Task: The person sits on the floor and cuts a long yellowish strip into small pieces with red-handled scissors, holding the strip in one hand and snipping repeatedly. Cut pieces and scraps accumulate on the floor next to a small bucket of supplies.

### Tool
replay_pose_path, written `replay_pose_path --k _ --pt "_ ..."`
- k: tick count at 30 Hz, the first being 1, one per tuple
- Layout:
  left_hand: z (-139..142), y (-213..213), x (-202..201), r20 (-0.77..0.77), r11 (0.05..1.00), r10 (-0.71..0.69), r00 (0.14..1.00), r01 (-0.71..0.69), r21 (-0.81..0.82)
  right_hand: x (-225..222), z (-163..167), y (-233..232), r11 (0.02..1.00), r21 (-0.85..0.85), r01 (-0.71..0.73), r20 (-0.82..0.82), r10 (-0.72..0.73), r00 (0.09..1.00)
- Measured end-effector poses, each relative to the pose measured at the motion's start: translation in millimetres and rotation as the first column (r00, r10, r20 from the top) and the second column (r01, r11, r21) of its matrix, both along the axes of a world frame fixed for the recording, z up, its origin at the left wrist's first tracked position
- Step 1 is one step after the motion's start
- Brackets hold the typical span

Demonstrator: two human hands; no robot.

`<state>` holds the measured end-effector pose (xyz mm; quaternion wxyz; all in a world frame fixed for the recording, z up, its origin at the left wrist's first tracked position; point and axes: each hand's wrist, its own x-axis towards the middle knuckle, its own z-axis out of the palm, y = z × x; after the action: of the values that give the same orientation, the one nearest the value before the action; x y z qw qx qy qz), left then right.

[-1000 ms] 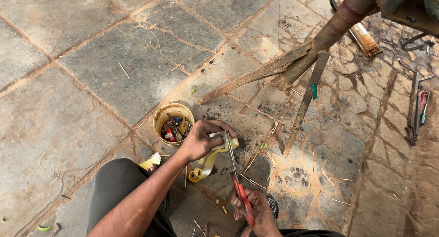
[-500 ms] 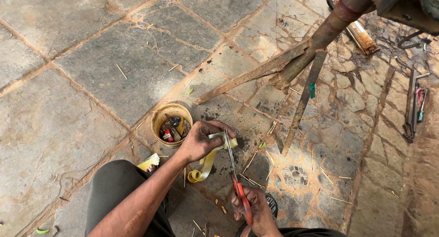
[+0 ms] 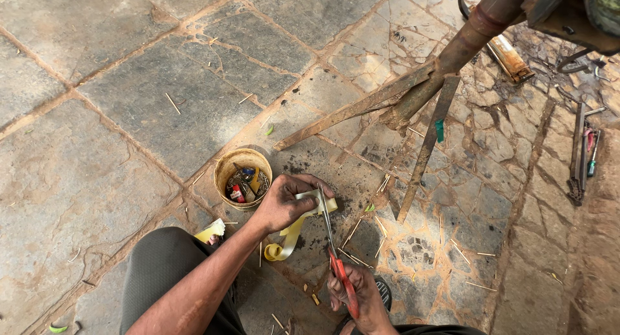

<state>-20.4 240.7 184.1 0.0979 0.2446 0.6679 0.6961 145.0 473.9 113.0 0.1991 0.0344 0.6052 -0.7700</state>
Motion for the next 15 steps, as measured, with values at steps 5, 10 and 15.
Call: replay_pose_path --k 5,10,15 --pt "1.4 1.1 0.8 0.009 1.0 -0.011 1.0 0.011 -0.003 -0.3 -2.6 2.0 0.977 -0.208 -0.055 -0.109 0.033 0.993" --pt "2.5 1.7 -0.2 0.062 1.0 -0.011 0.998 0.013 -0.026 -1.4 -4.8 1.3 0.998 0.035 0.054 0.081 -0.057 0.995" --pt "0.1 3.2 3.7 0.014 1.0 -0.018 1.0 0.018 -0.004 -1.8 -5.1 0.1 0.996 0.039 0.083 0.071 -0.085 0.994"
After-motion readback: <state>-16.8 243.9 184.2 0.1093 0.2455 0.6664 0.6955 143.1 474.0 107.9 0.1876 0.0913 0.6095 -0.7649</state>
